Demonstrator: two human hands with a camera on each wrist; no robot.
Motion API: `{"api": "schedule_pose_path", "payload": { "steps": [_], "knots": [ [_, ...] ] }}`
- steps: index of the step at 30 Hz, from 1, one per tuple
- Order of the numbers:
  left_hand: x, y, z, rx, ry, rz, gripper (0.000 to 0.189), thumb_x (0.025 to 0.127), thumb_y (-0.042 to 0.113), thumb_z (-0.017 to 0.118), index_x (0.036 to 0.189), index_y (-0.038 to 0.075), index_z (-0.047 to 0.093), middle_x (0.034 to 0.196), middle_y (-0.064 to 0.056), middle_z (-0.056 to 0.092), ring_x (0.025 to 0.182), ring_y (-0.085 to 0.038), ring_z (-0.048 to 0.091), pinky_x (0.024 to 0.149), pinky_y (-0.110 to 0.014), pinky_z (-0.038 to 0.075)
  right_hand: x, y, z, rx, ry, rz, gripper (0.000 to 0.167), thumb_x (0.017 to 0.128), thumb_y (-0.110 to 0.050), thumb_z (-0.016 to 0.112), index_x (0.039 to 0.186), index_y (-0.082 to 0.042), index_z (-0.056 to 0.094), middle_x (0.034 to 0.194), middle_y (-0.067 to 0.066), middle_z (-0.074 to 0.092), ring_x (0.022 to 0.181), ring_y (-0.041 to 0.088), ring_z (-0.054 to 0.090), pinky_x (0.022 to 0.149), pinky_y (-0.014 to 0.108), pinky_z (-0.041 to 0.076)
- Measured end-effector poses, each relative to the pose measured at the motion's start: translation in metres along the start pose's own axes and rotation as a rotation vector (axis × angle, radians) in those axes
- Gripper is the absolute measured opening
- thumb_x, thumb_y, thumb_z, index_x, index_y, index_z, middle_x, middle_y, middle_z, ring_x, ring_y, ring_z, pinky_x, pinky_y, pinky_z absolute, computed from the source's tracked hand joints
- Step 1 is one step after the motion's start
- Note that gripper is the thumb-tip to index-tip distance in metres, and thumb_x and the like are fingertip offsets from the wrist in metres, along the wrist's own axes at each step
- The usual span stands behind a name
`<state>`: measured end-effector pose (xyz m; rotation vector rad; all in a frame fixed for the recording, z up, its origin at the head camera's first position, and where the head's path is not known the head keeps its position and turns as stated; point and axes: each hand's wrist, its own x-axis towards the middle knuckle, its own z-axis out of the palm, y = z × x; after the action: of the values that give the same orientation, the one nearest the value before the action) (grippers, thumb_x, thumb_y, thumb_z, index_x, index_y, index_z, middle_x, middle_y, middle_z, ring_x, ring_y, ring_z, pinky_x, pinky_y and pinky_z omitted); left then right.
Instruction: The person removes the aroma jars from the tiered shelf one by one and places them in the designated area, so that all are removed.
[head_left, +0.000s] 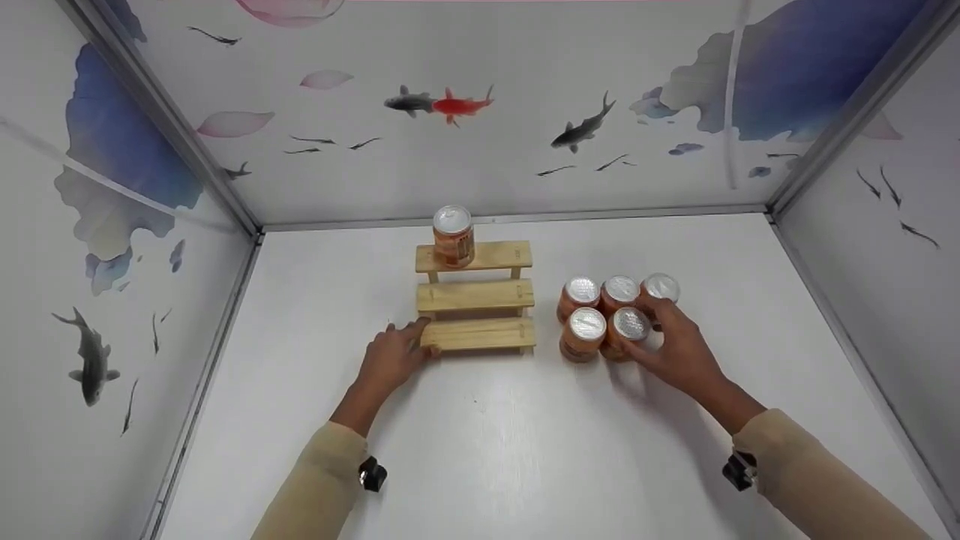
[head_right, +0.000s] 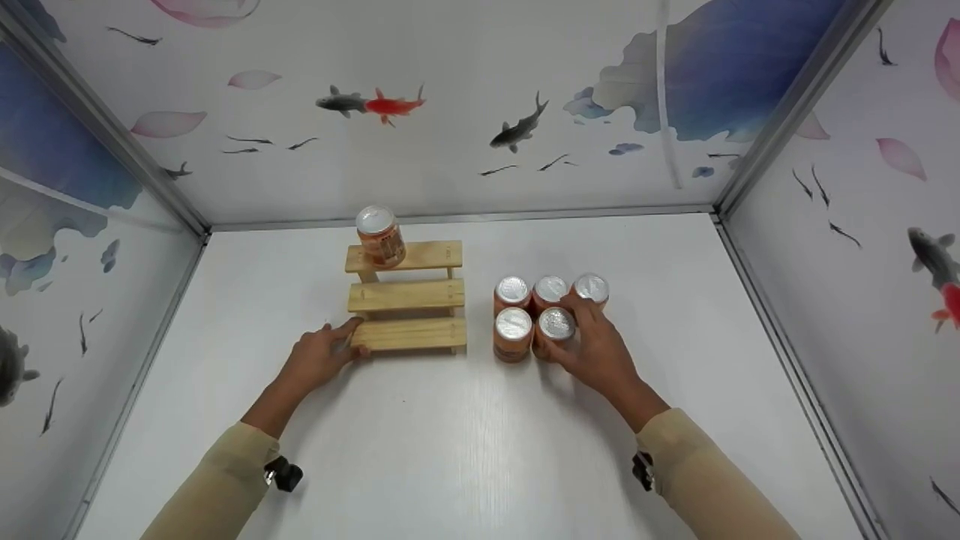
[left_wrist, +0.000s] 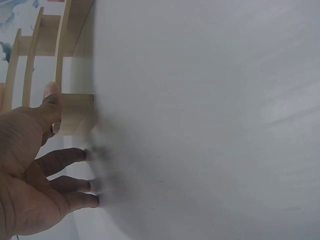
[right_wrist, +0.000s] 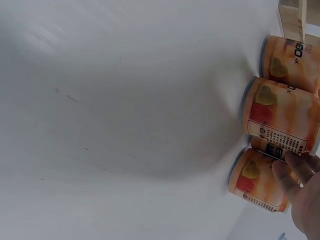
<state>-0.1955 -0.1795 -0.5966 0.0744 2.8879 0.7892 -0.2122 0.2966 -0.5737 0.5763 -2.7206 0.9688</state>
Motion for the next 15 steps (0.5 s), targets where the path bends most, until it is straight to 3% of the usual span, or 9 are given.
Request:
{"api": "schedule_pose_path", "payload": {
  "steps": [7, 15],
  "knots": [
    [0.002, -0.001, 0.0, -0.016, -0.021, -0.029, 0.068, 0.104, 0.048, 0.074, 0.163, 0.02, 0.057, 0.161, -0.022, 0.06, 0.155, -0.059, 0.046, 0.121, -0.073, 0.044, 0.012, -0.007, -0.006, -0.045, 0.078, -0.056, 0.072, 0.087, -0.012, 0.095, 0.148, 0.006, 0.06, 0.135, 0.024, 0.07, 0.117, 0.04, 0.076, 0.095, 0.058, 0.064],
    [0.003, -0.001, 0.002, -0.036, -0.013, -0.043, 0.067, 0.104, 0.045, 0.076, 0.163, 0.02, 0.058, 0.161, -0.021, 0.059, 0.155, -0.058, 0.046, 0.124, -0.071, 0.042, 0.028, -0.02, -0.008, -0.044, 0.09, -0.057, 0.066, 0.091, -0.014, 0.092, 0.147, 0.004, 0.061, 0.132, 0.022, 0.069, 0.119, 0.042, 0.075, 0.096, 0.059, 0.064]
  ]
}}
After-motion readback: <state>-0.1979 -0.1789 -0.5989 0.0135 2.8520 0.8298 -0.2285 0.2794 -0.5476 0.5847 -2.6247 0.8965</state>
